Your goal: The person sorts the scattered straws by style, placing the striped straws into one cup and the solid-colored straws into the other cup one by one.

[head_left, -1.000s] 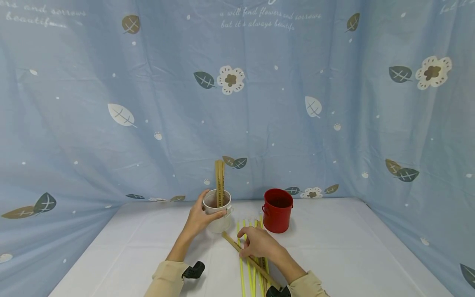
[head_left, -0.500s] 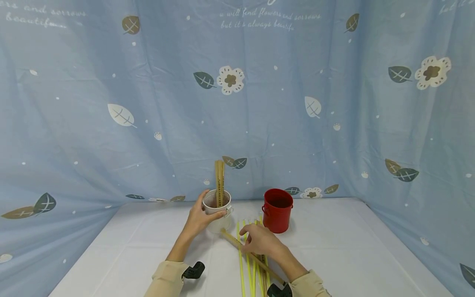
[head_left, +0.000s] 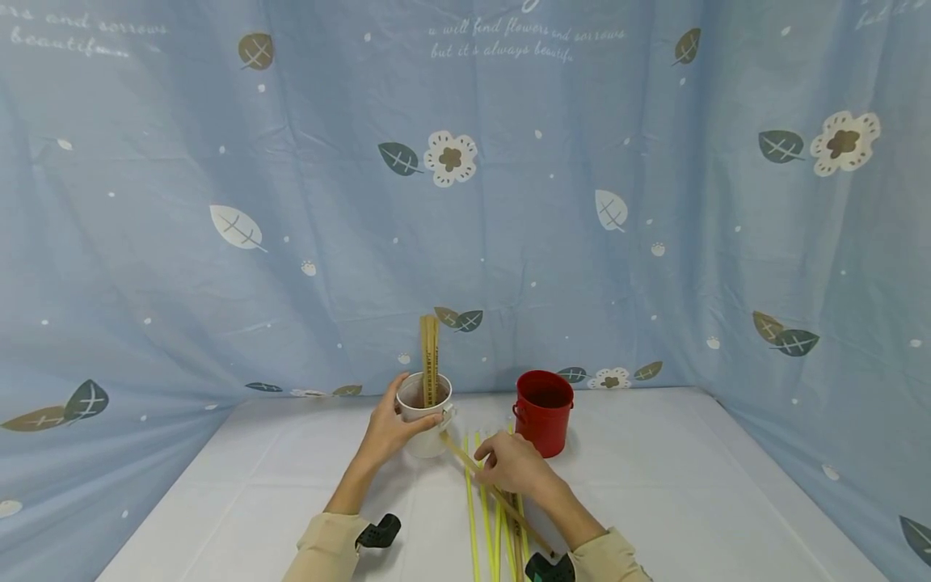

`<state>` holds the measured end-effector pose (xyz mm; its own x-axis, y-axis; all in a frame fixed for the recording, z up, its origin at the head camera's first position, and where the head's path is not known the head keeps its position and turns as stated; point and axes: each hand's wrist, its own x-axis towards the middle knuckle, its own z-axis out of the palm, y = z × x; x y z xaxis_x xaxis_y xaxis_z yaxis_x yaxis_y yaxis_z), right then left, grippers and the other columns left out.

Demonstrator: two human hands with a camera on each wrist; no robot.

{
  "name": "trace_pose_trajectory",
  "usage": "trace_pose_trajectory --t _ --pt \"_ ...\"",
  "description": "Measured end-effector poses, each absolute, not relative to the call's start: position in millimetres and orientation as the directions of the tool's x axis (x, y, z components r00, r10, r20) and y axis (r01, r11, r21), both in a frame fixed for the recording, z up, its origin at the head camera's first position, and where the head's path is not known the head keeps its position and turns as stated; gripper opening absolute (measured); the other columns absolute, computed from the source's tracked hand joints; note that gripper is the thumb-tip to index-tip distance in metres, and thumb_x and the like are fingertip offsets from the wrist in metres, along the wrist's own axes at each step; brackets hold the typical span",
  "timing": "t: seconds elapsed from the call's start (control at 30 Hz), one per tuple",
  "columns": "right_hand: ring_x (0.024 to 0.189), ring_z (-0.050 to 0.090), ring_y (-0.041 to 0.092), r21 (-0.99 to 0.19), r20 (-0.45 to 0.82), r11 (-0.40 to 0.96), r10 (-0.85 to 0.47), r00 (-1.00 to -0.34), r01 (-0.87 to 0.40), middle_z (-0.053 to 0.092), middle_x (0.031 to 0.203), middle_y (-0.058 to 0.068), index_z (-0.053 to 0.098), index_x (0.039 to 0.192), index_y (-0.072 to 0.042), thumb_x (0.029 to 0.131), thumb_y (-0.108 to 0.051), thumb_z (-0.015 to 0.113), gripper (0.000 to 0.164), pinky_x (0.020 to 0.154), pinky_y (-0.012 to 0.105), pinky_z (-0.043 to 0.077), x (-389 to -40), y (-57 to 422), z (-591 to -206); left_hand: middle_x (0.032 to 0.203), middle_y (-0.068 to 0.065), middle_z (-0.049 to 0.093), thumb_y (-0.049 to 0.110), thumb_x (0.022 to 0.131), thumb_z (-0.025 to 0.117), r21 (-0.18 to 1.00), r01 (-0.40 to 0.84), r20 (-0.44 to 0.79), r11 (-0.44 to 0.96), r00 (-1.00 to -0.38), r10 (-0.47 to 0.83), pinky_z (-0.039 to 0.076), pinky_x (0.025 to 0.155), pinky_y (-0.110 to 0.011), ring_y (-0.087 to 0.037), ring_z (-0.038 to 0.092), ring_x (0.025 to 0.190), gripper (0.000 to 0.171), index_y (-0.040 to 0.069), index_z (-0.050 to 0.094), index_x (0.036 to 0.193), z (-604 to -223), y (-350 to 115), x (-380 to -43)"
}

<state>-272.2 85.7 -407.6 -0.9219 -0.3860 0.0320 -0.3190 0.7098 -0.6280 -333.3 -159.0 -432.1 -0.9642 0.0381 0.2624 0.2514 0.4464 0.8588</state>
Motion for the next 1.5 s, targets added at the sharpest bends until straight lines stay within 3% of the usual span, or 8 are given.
trace_pose_trajectory --t 0.9,1.2,1.5 --pt "0.056 0.051 0.010 -0.657 0.079 0.679 -0.370 -0.926 -0.327 0.065 0.074 -0.001 0.075 0.104 -0.003 0.085 -0.009 0.066 0.022 0.050 0.024 0.045 -276.7 88.7 -410.0 0.145 -0.018 0.047 0.046 0.073 0.085 0.853 0.261 0.274 0.452 -0.961 0.036 0.050 0.094 -0.053 -0.043 0.051 0.129 0.104 0.024 0.025 0.155 -431.8 -158.6 -332.2" --pt "0.057 0.055 0.012 -0.673 0.065 0.672 -0.361 -0.930 -0.308 0.065 0.077 0.002 0.073 0.105 -0.004 0.086 -0.011 0.068 0.021 0.052 0.025 0.049 -275.0 88.2 -408.3 0.146 -0.019 0.045 0.047 0.073 0.084 0.851 0.260 0.274 0.457 -0.961 0.037 0.050 0.094 -0.053 -0.044 0.051 0.129 0.105 0.024 0.025 0.156 -431.4 -158.4 -332.0" --pt "0.050 0.062 0.020 -0.720 0.043 0.631 -0.376 -0.926 -0.290 0.063 0.069 0.001 0.066 0.114 -0.001 0.091 -0.014 0.064 0.027 0.048 0.029 0.048 -273.8 89.4 -408.3 0.146 -0.019 0.045 0.046 0.073 0.085 0.853 0.264 0.277 0.450 -0.960 0.038 0.051 0.092 -0.051 -0.043 0.052 0.128 0.103 0.024 0.025 0.155 -431.5 -158.4 -332.0"
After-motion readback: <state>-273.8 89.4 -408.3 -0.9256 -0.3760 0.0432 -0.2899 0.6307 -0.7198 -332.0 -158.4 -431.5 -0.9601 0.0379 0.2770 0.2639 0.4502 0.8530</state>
